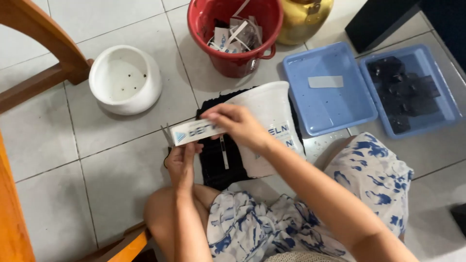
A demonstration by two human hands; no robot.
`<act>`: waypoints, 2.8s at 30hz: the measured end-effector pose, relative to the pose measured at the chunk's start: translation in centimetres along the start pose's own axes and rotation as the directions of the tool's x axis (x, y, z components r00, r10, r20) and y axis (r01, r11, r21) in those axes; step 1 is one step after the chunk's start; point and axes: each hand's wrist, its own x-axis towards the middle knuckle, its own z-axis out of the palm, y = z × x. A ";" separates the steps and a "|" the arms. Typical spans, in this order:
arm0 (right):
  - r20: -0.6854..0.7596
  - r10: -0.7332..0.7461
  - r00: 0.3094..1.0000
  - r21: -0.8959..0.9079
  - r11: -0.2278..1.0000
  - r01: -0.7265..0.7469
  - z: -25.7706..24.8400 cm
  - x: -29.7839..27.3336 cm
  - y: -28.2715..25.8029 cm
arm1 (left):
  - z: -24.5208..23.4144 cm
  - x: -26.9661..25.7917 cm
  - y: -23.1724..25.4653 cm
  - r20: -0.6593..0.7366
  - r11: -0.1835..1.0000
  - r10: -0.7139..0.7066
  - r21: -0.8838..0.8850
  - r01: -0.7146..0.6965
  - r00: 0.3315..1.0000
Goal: Cutting paper labels with scissors and applying them to a white container
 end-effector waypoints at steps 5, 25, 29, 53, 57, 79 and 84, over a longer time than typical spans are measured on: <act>-0.358 -0.051 0.932 -0.107 0.994 0.013 -10.0 -4.5 -4.7 | 0.6 -0.5 2.2 0.113 0.973 -0.202 0.133 0.186 0.973; -0.195 -0.324 0.926 -0.962 0.245 -0.117 -29.6 -3.7 10.5 | 4.3 -0.8 -3.7 0.166 0.597 -0.184 0.802 -0.024 0.969; -0.231 -0.055 0.971 -0.914 0.355 -0.197 -30.9 -3.3 12.0 | 4.2 -0.7 -4.6 0.170 0.530 -0.198 0.847 -0.040 0.965; -0.266 -0.278 0.923 -0.960 0.161 -0.229 -29.2 -2.5 11.7 | 4.2 -0.5 -4.4 0.156 0.534 -0.228 0.845 -0.010 0.961; -0.355 -0.340 0.871 -0.935 0.145 -0.325 -28.6 -2.1 12.0 | 4.2 -0.4 -4.1 0.159 0.533 -0.226 0.846 -0.015 0.961; -0.284 -0.200 0.938 -0.959 0.037 -0.282 -31.4 2.4 14.2 | 4.7 0.4 -2.8 0.120 0.515 -0.305 0.855 0.058 0.945; -0.240 -0.538 0.808 -0.969 0.178 -0.169 -32.6 2.2 12.1 | 4.6 0.8 -2.2 0.110 0.505 -0.369 0.857 0.100 0.923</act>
